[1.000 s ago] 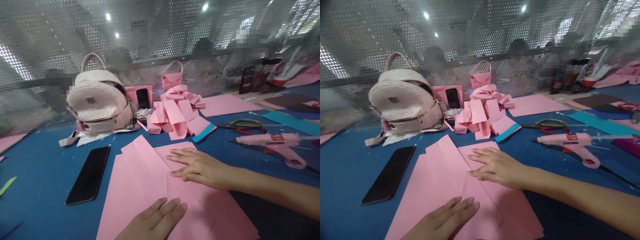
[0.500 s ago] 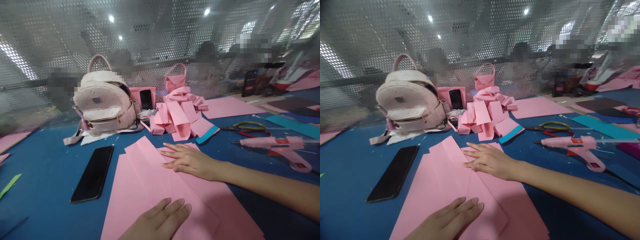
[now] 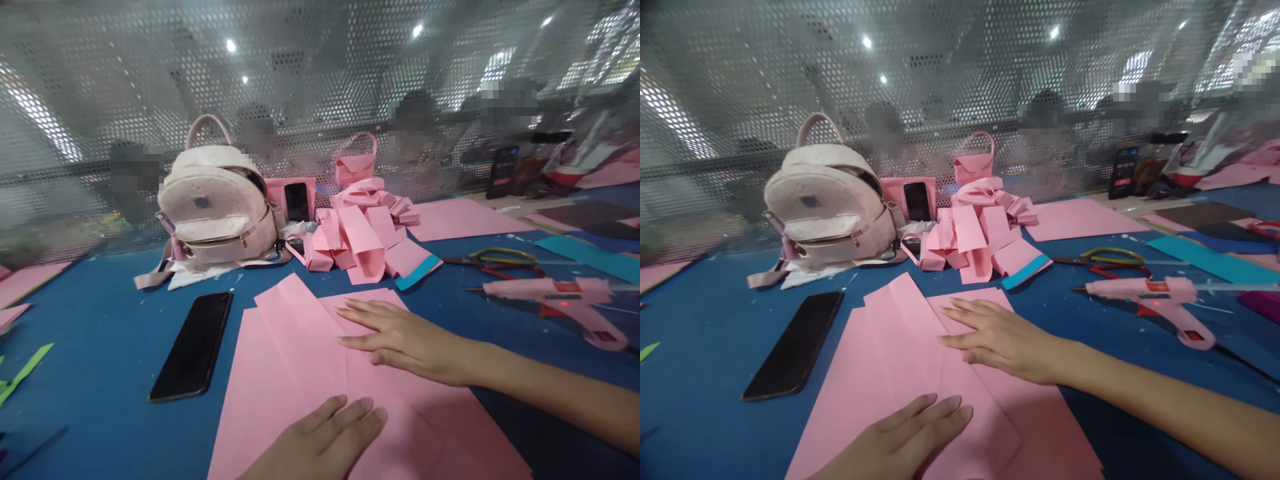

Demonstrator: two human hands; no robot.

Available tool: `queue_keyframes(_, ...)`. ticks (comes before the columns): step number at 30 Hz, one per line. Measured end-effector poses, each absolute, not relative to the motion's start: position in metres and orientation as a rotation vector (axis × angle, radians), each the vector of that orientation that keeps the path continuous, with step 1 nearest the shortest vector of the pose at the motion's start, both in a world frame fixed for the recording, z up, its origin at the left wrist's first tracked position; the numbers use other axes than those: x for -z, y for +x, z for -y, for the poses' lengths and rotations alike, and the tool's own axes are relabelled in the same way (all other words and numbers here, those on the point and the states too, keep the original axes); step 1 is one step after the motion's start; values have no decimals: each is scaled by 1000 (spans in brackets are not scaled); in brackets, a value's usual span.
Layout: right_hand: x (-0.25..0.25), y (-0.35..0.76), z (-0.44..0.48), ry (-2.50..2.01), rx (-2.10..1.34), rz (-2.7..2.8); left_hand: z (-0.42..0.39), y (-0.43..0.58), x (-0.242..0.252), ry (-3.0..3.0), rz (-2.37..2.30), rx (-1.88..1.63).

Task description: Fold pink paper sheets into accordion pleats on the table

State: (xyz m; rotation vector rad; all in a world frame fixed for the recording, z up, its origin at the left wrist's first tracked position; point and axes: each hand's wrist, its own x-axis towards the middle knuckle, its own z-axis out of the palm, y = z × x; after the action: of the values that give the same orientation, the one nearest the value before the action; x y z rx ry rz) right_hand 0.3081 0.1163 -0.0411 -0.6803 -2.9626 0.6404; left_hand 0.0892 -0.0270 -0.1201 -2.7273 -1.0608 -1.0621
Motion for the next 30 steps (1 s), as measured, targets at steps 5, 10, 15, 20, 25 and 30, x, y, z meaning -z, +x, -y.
queue_keyframes(5,41,321,-108,-749,-641,2998,27,87,124,-2742,1072,1068)
queue_keyframes(10,48,308,-115,-760,-611,2933,28,85,125,-2809,1092,1029)
queue_keyframes(15,51,287,-132,-686,-563,2902,27,77,110,-2872,1083,873)
queue_keyframes(20,50,273,-145,-640,-500,2940,21,67,89,-2976,944,730)
queue_keyframes(25,51,266,-151,-647,-455,2933,20,63,87,-2996,955,700)
queue_keyframes(30,55,259,-159,-680,-422,2891,16,60,85,-3037,895,653)
